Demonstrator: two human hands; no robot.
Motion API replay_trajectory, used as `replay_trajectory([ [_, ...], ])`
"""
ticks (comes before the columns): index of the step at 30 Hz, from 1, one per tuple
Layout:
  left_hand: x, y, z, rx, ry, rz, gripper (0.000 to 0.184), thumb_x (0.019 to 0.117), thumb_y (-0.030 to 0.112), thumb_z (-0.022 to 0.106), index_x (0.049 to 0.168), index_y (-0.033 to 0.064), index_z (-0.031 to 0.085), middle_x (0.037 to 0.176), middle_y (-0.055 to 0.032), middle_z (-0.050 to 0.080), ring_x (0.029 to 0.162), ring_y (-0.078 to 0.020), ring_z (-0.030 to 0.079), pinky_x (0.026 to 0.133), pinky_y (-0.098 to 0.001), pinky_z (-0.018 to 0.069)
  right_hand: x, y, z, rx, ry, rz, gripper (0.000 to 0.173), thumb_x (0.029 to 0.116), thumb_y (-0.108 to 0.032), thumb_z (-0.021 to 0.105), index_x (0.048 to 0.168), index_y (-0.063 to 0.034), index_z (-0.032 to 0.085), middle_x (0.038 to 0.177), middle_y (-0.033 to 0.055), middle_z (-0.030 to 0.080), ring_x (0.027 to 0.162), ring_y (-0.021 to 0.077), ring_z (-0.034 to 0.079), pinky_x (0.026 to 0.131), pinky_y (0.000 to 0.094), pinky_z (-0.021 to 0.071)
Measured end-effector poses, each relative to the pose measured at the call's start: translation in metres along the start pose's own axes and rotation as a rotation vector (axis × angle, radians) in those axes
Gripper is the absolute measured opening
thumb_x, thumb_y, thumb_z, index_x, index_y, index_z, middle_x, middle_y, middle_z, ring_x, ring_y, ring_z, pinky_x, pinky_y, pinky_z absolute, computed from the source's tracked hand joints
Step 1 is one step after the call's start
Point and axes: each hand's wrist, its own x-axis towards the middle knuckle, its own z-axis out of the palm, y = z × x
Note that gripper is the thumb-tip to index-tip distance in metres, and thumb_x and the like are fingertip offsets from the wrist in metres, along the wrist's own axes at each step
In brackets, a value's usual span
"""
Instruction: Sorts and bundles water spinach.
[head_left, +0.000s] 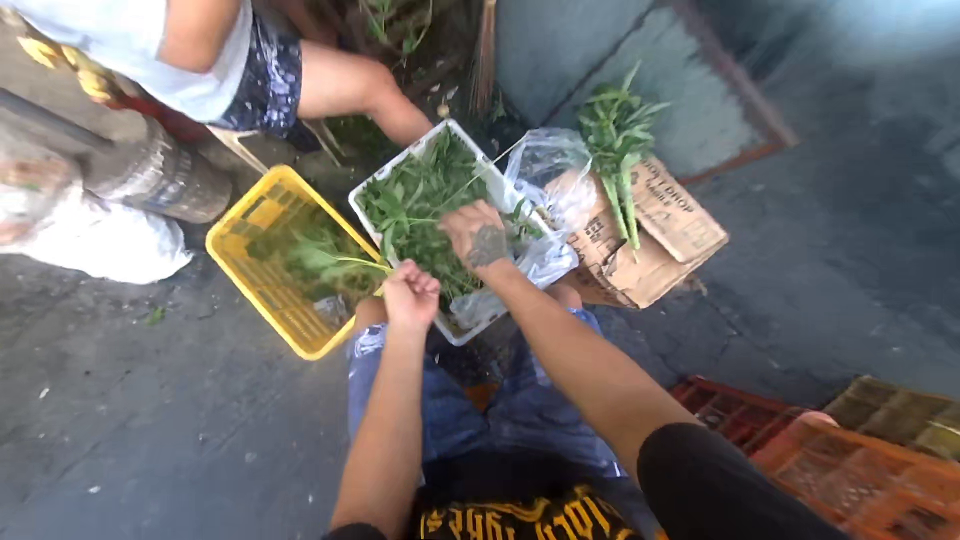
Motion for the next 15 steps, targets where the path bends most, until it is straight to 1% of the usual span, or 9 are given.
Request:
replay_trajectory([
  [2, 0.002, -0.013, 0.016, 0.108, -0.109, 0.051, 0.007, 0.1037, 0.018, 0.055, 0.104, 0.0164, 0.062, 0.062, 0.0050, 0.044, 0.047, -0.0072, 0.041, 0.047, -0.0227, 0.0424, 0.004, -0.015, -0.020, 0.003, -0.009, -0.121, 0.029, 0.1069, -0.032, 0.051, 0.110, -0.0190, 0.077, 0.103, 0.0059, 0.075, 0.109, 0.0266, 0.068, 0.107, 0.0478, 0.0490],
  [3, 0.004, -0.011, 0.022, 0.191, -0.145, 0.102, 0.012, 0.1042, 0.023, 0.059, 0.114, 0.0175, 0.064, 0.065, 0.0044, 0.047, 0.047, -0.0061, 0.040, 0.046, -0.0212, 0.0400, 0.003, -0.021, -0.026, -0.011, -0.040, -0.166, 0.028, 0.1069, -0.029, 0.049, 0.108, -0.0176, 0.075, 0.101, 0.0058, 0.074, 0.107, 0.0255, 0.069, 0.107, 0.0478, 0.0487],
  [4, 0.004, -0.004, 0.027, 0.286, -0.156, 0.142, 0.016, 0.1042, 0.027, 0.060, 0.117, 0.0193, 0.064, 0.067, 0.0047, 0.048, 0.047, -0.0049, 0.039, 0.045, -0.0199, 0.0375, 0.000, -0.027, -0.031, -0.029, -0.074, -0.195, 0.027, 0.1053, -0.024, 0.049, 0.106, -0.0164, 0.075, 0.100, 0.0060, 0.074, 0.103, 0.0253, 0.070, 0.104, 0.0486, 0.0496],
  [6, -0.001, 0.017, 0.031, 0.442, -0.151, 0.194, 0.019, 0.1043, 0.031, 0.060, 0.117, 0.0188, 0.066, 0.072, 0.0047, 0.051, 0.048, -0.0039, 0.035, 0.043, -0.0185, 0.0325, -0.009, -0.034, -0.038, -0.051, -0.159, -0.202, 0.027, 0.1051, -0.025, 0.048, 0.105, -0.0144, 0.073, 0.100, 0.0069, 0.075, 0.098, 0.0263, 0.071, 0.095, 0.0504, 0.0519],
  [8, 0.004, 0.044, 0.028, 0.452, -0.152, 0.253, 0.016, 0.1051, 0.025, 0.058, 0.111, 0.0129, 0.067, 0.073, 0.0043, 0.053, 0.046, -0.0038, 0.035, 0.042, -0.0181, 0.0326, -0.016, -0.028, -0.043, -0.062, -0.245, -0.165, 0.031, 0.1069, -0.030, 0.043, 0.111, -0.0143, 0.069, 0.102, 0.0080, 0.075, 0.098, 0.0275, 0.072, 0.094, 0.0528, 0.0530],
  [11, 0.003, 0.093, 0.010, 0.397, -0.091, 0.325, 0.018, 0.1050, 0.025, 0.059, 0.112, 0.0101, 0.066, 0.075, 0.0027, 0.056, 0.045, -0.0032, 0.035, 0.041, -0.0173, 0.0333, -0.032, 0.009, -0.034, -0.066, -0.253, -0.093, 0.028, 0.1066, -0.032, 0.046, 0.109, -0.0135, 0.067, 0.094, 0.0106, 0.074, 0.089, 0.0318, 0.072, 0.087, 0.0569, 0.0549],
  [12, 0.000, 0.106, 0.006, 0.387, -0.066, 0.340, 0.017, 0.1049, 0.025, 0.059, 0.110, 0.0106, 0.066, 0.073, 0.0029, 0.055, 0.045, -0.0035, 0.035, 0.041, -0.0176, 0.0329, -0.036, 0.021, -0.034, -0.064, -0.277, -0.044, 0.029, 0.1078, -0.032, 0.046, 0.110, -0.0122, 0.067, 0.094, 0.0128, 0.073, 0.090, 0.0346, 0.072, 0.085, 0.0585, 0.0560],
  [14, -0.006, 0.120, -0.002, 0.357, -0.045, 0.367, 0.017, 0.1051, 0.025, 0.059, 0.110, 0.0105, 0.066, 0.076, 0.0018, 0.057, 0.044, -0.0040, 0.035, 0.040, -0.0173, 0.0335, -0.041, 0.035, -0.036, -0.038, -0.359, 0.069, 0.030, 0.1091, -0.031, 0.047, 0.115, -0.0106, 0.068, 0.103, 0.0173, 0.073, 0.098, 0.0397, 0.072, 0.086, 0.0620, 0.0562],
  [15, -0.008, 0.123, -0.003, 0.348, -0.049, 0.374, 0.017, 0.1055, 0.025, 0.058, 0.111, 0.0104, 0.065, 0.077, 0.0018, 0.056, 0.044, -0.0038, 0.035, 0.039, -0.0168, 0.0336, -0.041, 0.038, -0.036, -0.035, -0.390, 0.106, 0.028, 0.1081, -0.030, 0.050, 0.118, -0.0109, 0.068, 0.111, 0.0179, 0.072, 0.107, 0.0405, 0.069, 0.091, 0.0630, 0.0541],
])
